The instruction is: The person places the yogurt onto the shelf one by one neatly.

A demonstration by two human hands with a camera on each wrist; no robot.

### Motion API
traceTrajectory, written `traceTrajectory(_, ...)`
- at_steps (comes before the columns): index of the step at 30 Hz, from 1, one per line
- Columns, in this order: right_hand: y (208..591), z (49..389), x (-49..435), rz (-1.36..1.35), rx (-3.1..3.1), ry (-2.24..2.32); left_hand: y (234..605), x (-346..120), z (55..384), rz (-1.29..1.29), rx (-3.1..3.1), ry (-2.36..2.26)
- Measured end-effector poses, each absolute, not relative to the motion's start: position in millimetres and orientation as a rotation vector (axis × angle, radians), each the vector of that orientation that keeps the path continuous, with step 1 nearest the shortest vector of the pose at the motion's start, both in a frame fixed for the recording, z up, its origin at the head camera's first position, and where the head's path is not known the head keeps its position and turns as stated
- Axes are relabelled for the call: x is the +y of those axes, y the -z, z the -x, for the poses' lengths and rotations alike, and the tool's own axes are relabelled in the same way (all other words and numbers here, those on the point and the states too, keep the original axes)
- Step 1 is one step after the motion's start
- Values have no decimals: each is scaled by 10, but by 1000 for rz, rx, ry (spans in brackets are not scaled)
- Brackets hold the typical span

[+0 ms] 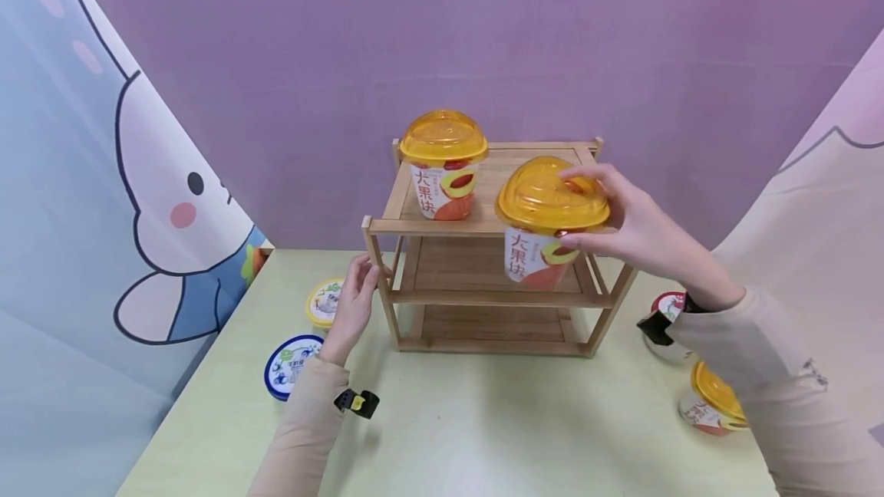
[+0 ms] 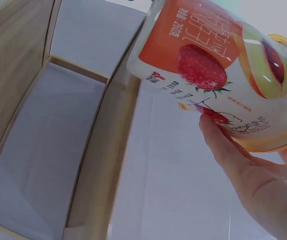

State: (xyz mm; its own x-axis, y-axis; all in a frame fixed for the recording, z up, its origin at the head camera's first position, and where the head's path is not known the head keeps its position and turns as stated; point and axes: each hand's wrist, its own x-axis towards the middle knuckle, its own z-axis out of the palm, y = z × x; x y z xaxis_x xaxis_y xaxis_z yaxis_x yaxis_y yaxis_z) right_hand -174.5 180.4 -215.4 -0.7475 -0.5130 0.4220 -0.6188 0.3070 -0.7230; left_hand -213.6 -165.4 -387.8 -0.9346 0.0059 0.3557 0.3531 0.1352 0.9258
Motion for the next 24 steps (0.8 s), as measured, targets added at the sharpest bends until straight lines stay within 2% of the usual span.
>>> traceTrajectory(7,2015,1819,1869,-1076,-2414,-1407,3896,-1652,2147,342,-2159,1863)
traceTrajectory(24,1784,2065,1952,-895,-2456,-1335,3881,-1661,2141,336,-2158,1871)
